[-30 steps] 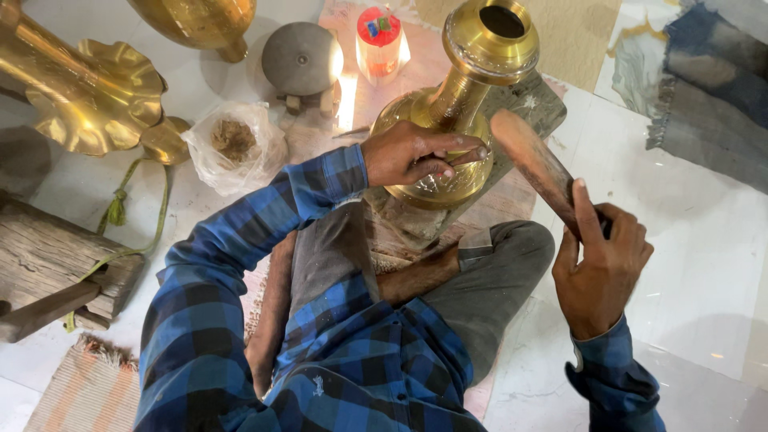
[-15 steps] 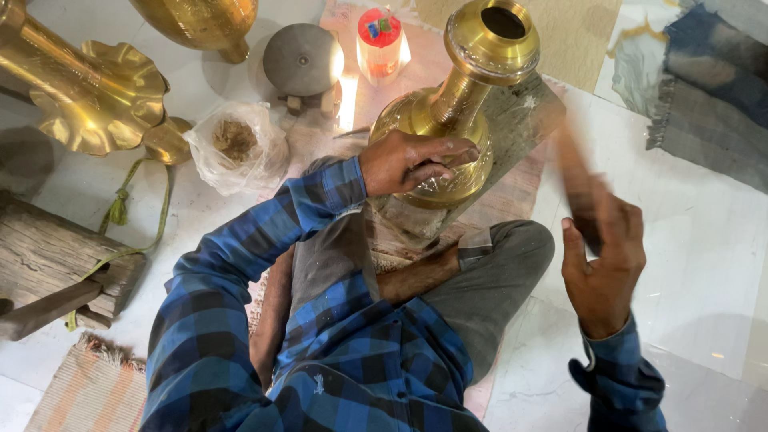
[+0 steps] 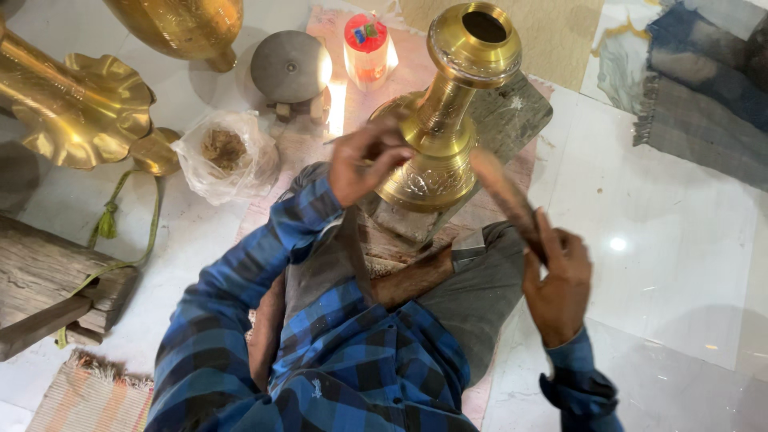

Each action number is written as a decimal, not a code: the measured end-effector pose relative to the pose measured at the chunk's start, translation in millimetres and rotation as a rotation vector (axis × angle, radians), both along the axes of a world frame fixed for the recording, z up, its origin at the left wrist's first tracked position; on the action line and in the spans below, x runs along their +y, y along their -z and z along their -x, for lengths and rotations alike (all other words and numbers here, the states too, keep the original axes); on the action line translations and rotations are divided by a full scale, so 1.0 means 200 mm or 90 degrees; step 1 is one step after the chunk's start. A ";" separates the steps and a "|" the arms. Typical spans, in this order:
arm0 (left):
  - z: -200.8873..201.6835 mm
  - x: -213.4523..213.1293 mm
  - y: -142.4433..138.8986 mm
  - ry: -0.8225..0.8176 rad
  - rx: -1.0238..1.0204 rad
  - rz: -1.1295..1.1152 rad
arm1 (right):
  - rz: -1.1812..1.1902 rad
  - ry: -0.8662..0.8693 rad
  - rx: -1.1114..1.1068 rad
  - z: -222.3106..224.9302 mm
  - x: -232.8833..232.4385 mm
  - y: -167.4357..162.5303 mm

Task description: The person sits on the floor with a brass vase held against a wooden board and engraves decorative patterns into its surface. They hold a small chisel against the brass with one hand and strike it with a wooden mallet in the other, repositioning the chisel repeatedly to work different areas of the engraved design.

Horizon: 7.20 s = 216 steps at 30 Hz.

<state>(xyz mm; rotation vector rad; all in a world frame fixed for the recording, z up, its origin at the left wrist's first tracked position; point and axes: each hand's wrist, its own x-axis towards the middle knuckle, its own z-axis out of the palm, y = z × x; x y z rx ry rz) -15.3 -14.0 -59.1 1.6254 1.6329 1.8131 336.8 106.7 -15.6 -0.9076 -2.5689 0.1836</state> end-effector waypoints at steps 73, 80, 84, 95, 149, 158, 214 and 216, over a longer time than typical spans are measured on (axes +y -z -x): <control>-0.46 -1.36 0.39 -0.313 -0.283 0.796 | 0.353 0.030 0.208 0.19 -0.11 0.43; -0.54 -1.36 0.29 -0.217 -0.197 0.850 | 0.381 -0.123 0.279 0.47 0.13 0.00; -0.58 -1.38 0.31 -0.262 -0.526 0.783 | 0.394 -0.205 0.277 0.67 0.20 -0.07; -0.44 -1.48 0.26 -0.482 -0.140 1.027 | 0.328 0.096 0.364 0.49 -0.06 0.49; -0.33 -0.06 0.15 -0.189 -0.099 -0.086 | -0.331 -0.203 -0.177 0.30 0.08 -0.59; -0.31 -0.07 0.14 -0.142 -0.128 -0.090 | -0.300 -0.245 -0.179 0.45 -0.01 -0.87; -0.34 -0.09 0.15 -0.158 -0.128 -0.032 | -0.230 -0.290 -0.059 0.49 -0.10 -0.97; -0.34 -0.09 0.14 -0.151 -0.137 -0.046 | -0.171 -0.288 -0.032 0.49 -0.10 -0.97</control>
